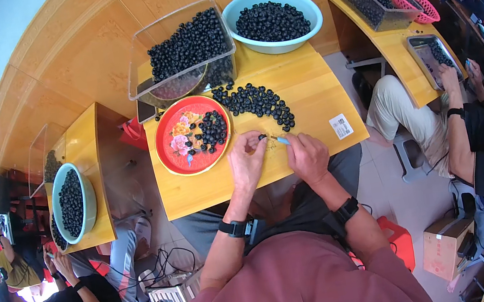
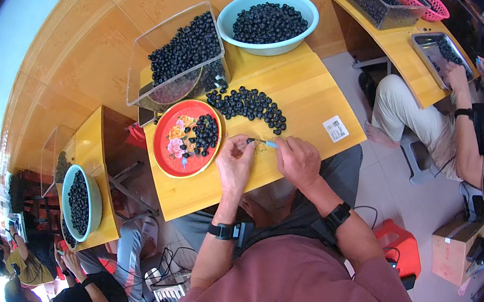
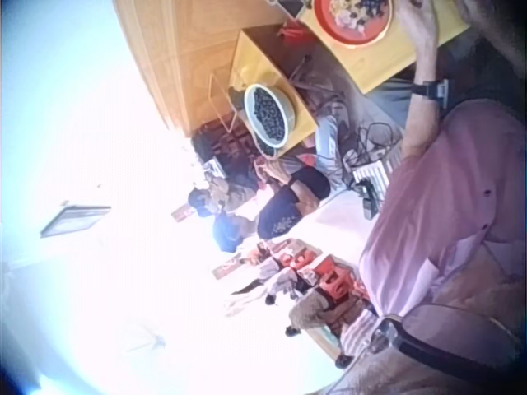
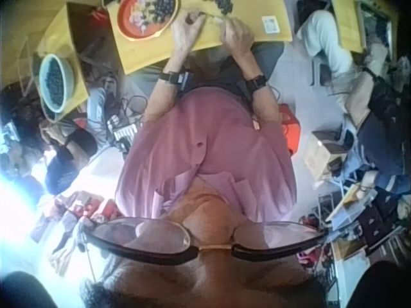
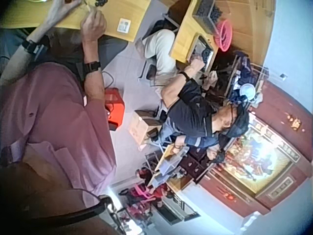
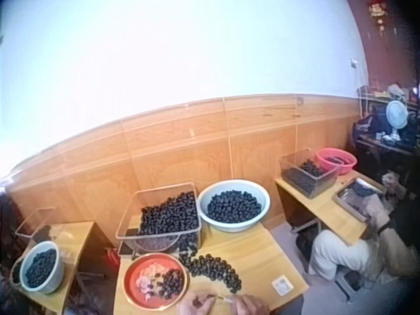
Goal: Sorting and inspecting small black plastic or rubber components using tweezers on a table.
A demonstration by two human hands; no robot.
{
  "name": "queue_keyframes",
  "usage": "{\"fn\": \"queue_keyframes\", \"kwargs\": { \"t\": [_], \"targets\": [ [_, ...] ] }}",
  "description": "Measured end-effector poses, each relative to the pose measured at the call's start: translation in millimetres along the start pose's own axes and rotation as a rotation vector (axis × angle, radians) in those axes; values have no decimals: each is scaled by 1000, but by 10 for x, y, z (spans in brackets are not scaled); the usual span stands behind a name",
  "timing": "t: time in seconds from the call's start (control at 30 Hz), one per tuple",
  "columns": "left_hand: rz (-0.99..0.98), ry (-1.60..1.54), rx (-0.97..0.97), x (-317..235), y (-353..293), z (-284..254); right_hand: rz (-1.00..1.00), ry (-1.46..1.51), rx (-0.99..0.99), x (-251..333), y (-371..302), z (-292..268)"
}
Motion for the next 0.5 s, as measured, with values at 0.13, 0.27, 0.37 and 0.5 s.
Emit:
{"fn": "queue_keyframes", "kwargs": {
  "t": [0.13, 0.27, 0.37, 0.5],
  "targets": [
    [-37, -98, 3, 107, -53, 59, 2, 10, -5, -19, -17, 26],
    [15, -152, 13, 184, -72, 83, 8, 21, 13, -10, -3, 25],
    [29, -186, 10, 227, -64, 99, 11, 25, 24, -28, -9, 32],
    [77, -128, 7, 133, -95, 115, 7, 16, 22, -22, -12, 30]
  ]
}}
Point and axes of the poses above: each hand's wrist, its own y-axis towards the middle knuckle, its own z-axis out of the palm, x = y × z, the point moved 6 cm from there along y, towards the middle knuckle, and after that the axes turned 6 degrees about -z, right-handed, at the moved point
